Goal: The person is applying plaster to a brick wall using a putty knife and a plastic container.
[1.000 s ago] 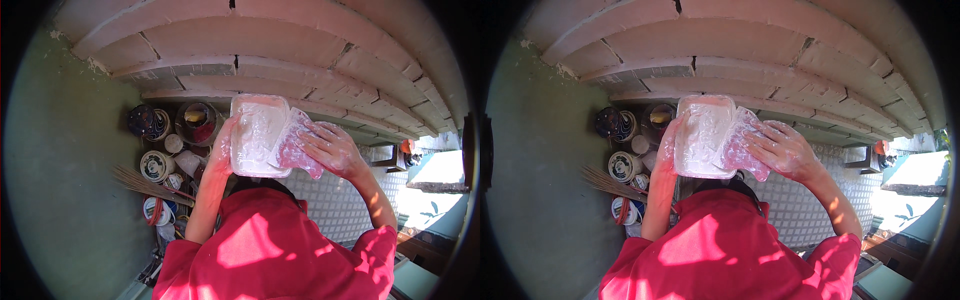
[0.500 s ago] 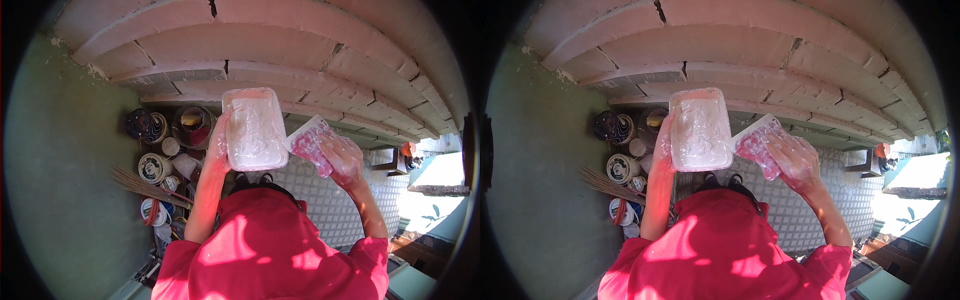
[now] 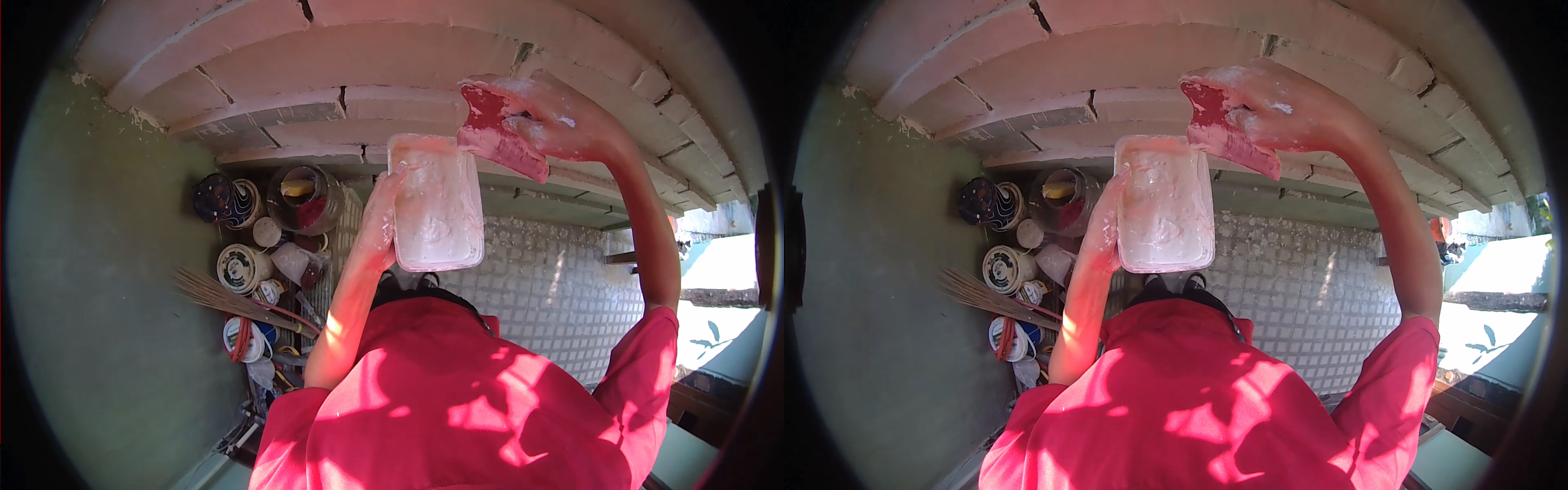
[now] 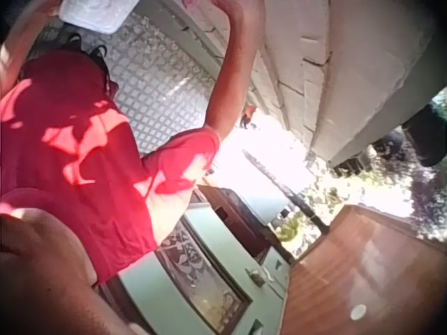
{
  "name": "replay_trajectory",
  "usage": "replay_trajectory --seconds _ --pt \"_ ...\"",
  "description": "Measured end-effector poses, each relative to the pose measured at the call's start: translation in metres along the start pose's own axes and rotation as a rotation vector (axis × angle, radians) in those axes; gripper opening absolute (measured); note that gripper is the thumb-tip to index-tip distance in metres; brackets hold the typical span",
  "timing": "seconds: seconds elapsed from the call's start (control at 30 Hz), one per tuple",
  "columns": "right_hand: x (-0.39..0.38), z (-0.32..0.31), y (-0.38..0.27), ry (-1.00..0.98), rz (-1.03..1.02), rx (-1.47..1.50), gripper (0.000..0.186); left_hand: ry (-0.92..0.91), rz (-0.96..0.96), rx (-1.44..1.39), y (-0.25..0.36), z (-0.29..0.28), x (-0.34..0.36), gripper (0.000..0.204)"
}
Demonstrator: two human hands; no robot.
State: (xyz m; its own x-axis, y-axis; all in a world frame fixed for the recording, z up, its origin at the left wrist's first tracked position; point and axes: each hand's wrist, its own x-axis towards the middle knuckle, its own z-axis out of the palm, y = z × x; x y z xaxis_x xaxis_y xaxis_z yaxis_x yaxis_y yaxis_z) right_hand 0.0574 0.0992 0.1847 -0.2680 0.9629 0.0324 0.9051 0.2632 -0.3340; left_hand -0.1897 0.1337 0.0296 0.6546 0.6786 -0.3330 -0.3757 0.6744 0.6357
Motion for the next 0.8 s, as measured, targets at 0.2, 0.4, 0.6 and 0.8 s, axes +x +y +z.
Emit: replay_trajectory --seconds 0.2,0.4,0.6,0.8 --pt "0.018 0.007 0.009 -0.134 -0.135 -0.022 0.056 -0.019 0.037 0.071 -0.014 0.006 -0.002 0.039" --pt "0.03 0.01 0.021 -0.478 0.033 0.163 0.051 0.033 0.002 0.118 -0.024 0.019 -0.002 0.037" --pt "0.021 0.027 0.035 -0.544 0.118 0.313 0.055 0.074 -0.013 0.159 -0.036 0.028 0.008 0.039" --pt "0.006 0.033 0.029 -0.667 0.127 0.435 0.061 0.064 -0.035 0.136 -0.046 0.018 0.025 0.047"
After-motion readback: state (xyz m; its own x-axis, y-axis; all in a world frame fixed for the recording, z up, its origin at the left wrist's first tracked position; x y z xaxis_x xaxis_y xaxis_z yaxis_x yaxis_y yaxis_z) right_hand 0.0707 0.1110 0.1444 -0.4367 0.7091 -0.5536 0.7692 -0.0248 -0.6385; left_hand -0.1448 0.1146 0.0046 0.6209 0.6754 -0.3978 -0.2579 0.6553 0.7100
